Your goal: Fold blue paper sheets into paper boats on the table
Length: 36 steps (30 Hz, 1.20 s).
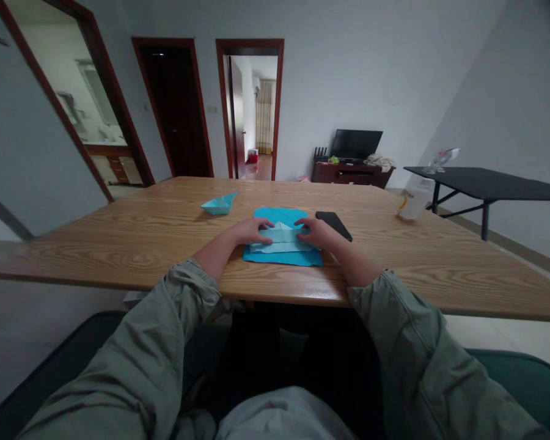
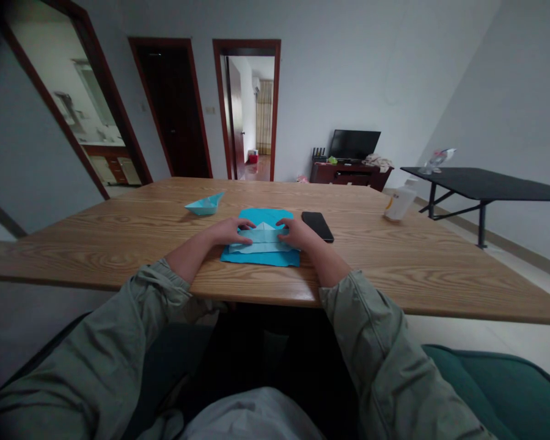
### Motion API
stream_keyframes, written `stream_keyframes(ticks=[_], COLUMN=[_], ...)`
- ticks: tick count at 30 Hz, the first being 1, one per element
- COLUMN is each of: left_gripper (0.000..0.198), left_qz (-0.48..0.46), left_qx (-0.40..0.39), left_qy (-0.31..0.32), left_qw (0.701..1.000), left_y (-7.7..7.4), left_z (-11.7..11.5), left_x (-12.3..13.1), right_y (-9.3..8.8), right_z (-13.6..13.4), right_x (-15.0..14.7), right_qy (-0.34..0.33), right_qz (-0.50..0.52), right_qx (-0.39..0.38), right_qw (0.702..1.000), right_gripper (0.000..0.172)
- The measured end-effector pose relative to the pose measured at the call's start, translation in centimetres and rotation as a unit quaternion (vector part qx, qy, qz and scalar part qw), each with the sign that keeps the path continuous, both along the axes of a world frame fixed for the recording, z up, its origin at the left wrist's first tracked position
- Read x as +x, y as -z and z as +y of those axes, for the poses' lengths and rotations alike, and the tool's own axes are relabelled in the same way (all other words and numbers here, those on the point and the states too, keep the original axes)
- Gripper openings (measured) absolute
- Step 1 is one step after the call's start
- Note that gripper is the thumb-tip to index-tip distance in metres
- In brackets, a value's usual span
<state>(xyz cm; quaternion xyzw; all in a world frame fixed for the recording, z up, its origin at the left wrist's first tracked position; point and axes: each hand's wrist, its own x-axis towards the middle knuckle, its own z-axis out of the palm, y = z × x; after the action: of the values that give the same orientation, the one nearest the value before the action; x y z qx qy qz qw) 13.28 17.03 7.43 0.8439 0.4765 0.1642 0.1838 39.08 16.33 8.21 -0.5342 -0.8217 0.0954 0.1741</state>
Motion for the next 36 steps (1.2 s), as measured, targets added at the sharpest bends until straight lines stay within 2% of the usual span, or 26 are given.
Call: stream_keyframes(ticks=[3,7,12,21,28,36], left_gripper=[0.065,0.061,0.056,0.036,0.025,0.023], left_qz=[0.019,0.053,0.087,0.1,0.083,0.061], left_qx=[0.006,0.033,0.081,0.169,0.166,0.143], left_qy=[-0.006,-0.051,-0.065,-0.032,-0.029,-0.04], left_qw=[1.0,0.997,0.991,0.98,0.982,0.987], left_y=[0.2,0.6,0.7,0.4,0.5,0.4], left_z=[0.4,1.0,1.3,0.8,0.7,0.5], left_x=[-0.2,-0.4,-0.4,-0.2,0.0,0.1], right_y=[0.4,1.1,1.6,1.7,1.1,1.0], right_z=[0.4,1.2,1.9,1.6,1.1,0.7], right_x=[0.1,0.3,0.5,0.1,-0.1,-0.3], right_qy=[0.001,-0.009,0.03,0.021,0.002,-0.016], right_qz=[-0.01,-0.044,-0.096,-0.07,-0.049,-0.012], right_qx=[0.008,0.05,0.111,0.079,0.094,0.049], right_qw=[1.0,0.998,0.989,0.994,0.994,0.999], right_gripper=[0.043,0.045,0.044,0.036,0.03,0.032])
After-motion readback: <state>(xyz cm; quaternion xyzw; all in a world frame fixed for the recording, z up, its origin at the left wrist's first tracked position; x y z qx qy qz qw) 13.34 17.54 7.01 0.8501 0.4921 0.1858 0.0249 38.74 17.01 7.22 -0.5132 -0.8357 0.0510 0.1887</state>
